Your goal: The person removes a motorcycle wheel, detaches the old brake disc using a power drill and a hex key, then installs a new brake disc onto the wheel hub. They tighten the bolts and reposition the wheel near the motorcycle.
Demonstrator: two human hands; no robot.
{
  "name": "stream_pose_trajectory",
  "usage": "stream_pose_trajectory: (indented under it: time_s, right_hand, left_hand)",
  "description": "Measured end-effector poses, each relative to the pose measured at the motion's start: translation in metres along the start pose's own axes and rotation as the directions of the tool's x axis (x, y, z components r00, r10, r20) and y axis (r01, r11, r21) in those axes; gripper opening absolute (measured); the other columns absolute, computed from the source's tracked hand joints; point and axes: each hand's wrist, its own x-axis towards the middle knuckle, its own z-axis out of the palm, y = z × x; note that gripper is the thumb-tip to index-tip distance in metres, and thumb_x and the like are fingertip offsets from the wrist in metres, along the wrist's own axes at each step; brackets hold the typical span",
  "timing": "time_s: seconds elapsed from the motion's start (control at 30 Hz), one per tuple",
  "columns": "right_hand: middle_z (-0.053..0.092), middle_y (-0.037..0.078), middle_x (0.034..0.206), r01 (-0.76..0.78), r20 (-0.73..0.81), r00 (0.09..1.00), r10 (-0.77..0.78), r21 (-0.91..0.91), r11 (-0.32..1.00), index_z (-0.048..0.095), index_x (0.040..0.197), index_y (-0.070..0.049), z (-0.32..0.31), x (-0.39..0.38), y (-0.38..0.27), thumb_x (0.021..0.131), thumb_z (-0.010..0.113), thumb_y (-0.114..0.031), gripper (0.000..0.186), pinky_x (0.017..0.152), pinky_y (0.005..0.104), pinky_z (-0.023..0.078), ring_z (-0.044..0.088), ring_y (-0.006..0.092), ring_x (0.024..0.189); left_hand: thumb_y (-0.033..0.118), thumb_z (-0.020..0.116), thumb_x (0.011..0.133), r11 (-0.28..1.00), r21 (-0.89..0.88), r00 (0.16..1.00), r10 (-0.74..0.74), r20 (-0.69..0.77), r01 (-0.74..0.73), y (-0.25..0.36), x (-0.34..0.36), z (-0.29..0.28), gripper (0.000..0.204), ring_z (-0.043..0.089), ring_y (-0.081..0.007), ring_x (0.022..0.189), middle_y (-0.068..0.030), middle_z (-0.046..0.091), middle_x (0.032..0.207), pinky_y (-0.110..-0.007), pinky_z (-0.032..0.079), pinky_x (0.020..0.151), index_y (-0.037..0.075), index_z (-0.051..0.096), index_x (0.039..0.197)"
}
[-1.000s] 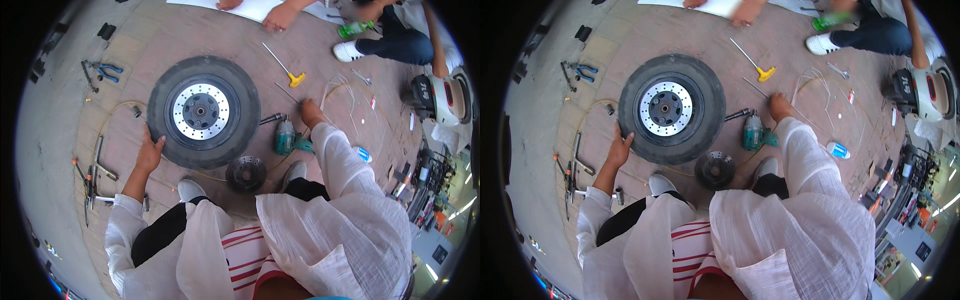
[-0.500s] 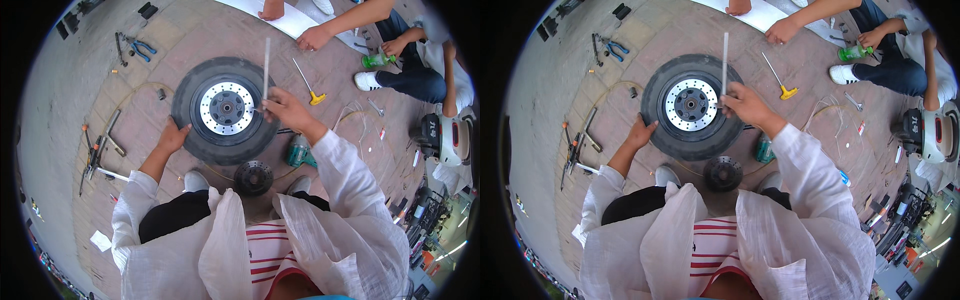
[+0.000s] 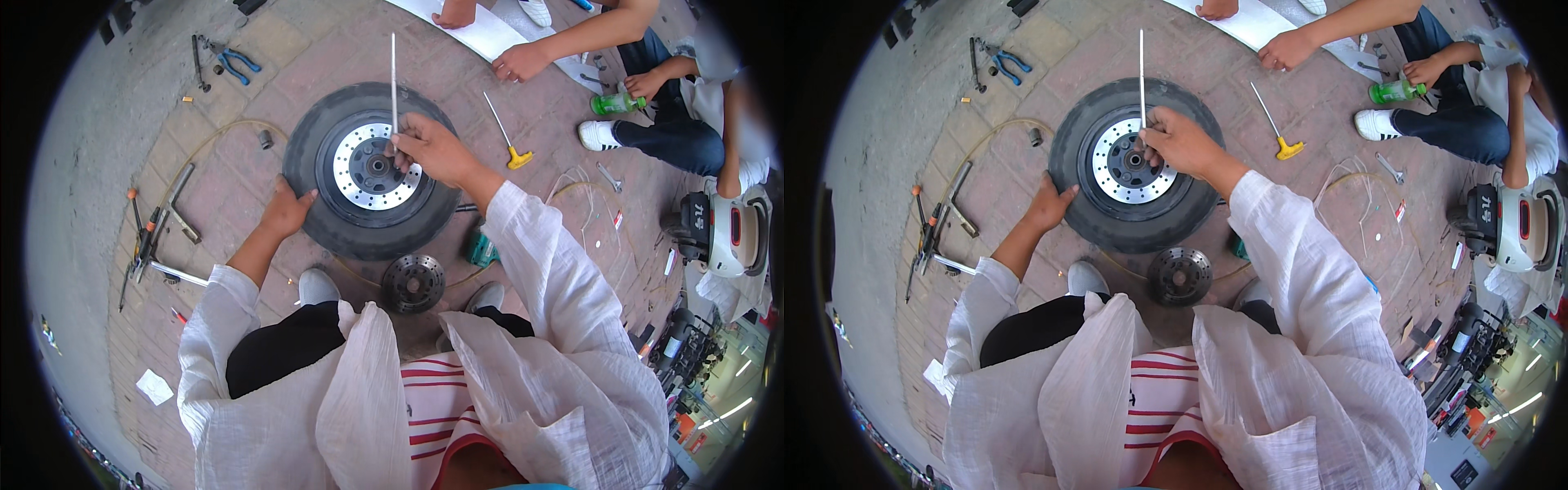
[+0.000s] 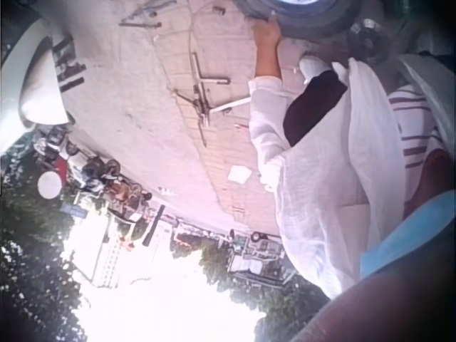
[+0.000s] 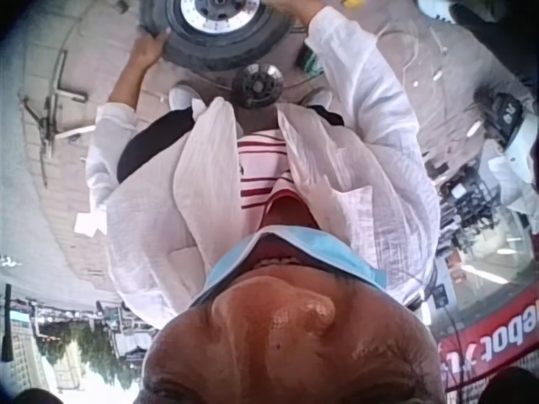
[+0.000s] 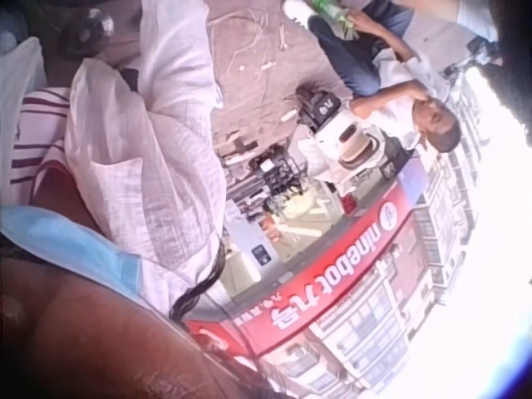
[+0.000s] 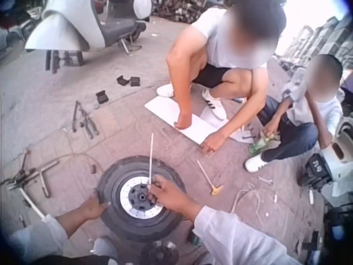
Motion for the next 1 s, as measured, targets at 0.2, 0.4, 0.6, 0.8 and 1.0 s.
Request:
stream_pose_trajectory:
  time_s: [0.2, 0.4, 0.6, 0.8, 1.0]
  right_hand:
    - [0.066, 0.014, 0.087, -0.039, -0.020, 0.999, 0.039, -0.004, 0.999, 0.051, 0.103, 0.006, 0.015, 0.025, -0.008, 0.095, 0.053, -0.011, 0.019, 0.058, 0.0269, 0.052, 0.062, 0.0149, 0.067]
    - [0.065, 0.013, 0.090, -0.106, 0.007, 0.994, 0.107, -0.083, 0.991, 0.053, 0.102, 0.005, 0.021, 0.029, -0.016, 0.096, 0.053, -0.013, 0.019, 0.062, 0.0269, 0.052, 0.060, 0.0144, 0.069]
    - [0.066, 0.017, 0.089, -0.076, 0.052, 0.994, 0.100, -0.338, 0.938, 0.051, 0.104, 0.008, 0.023, 0.044, -0.029, 0.094, 0.056, -0.012, 0.023, 0.060, 0.0284, 0.054, 0.065, 0.0181, 0.071]
    - [0.058, 0.025, 0.115, 0.023, -0.055, 0.995, -0.078, -0.652, 0.758, 0.049, 0.121, 0.006, 0.021, 0.042, -0.038, 0.091, 0.061, -0.015, 0.039, 0.083, 0.0358, 0.053, 0.063, 0.0302, 0.099]
    - [0.042, 0.020, 0.140, 0.274, 0.243, 0.897, -0.370, -0.961, 0.033, 0.046, 0.135, -0.010, -0.016, 0.062, -0.044, 0.089, 0.060, -0.018, 0.050, 0.106, 0.0445, 0.037, 0.041, 0.0375, 0.130]
  left_hand:
    - [0.041, 0.060, 0.090, 0.998, 0.057, 0.999, -0.041, 0.025, 0.039, 0.003, -0.002, -0.002, 0.093, 0.047, -0.0463, 0.125, -0.0414, 0.043, 0.131, -0.041, 0.038, 0.105, -0.018, 0.008, 0.140]
    - [0.042, 0.058, 0.091, 0.997, 0.055, 0.998, -0.053, 0.028, 0.051, -0.002, -0.001, 0.000, 0.096, 0.046, -0.0462, 0.125, -0.0408, 0.043, 0.132, -0.041, 0.038, 0.105, -0.018, 0.004, 0.141]
    - [0.040, 0.059, 0.090, 0.997, 0.048, 0.997, -0.062, 0.036, 0.061, 0.005, -0.001, -0.003, 0.091, 0.048, -0.0468, 0.123, -0.0412, 0.045, 0.130, -0.042, 0.039, 0.104, -0.018, 0.010, 0.139]
    - [0.040, 0.060, 0.089, 0.997, 0.050, 0.997, -0.066, 0.039, 0.064, 0.008, -0.003, -0.007, 0.087, 0.050, -0.0474, 0.120, -0.0407, 0.048, 0.126, -0.043, 0.041, 0.102, -0.017, 0.014, 0.136]
    - [0.041, 0.060, 0.089, 0.997, 0.054, 0.998, -0.059, 0.031, 0.057, 0.008, -0.002, -0.007, 0.088, 0.051, -0.0470, 0.120, -0.0404, 0.049, 0.125, -0.043, 0.041, 0.101, -0.016, 0.014, 0.137]
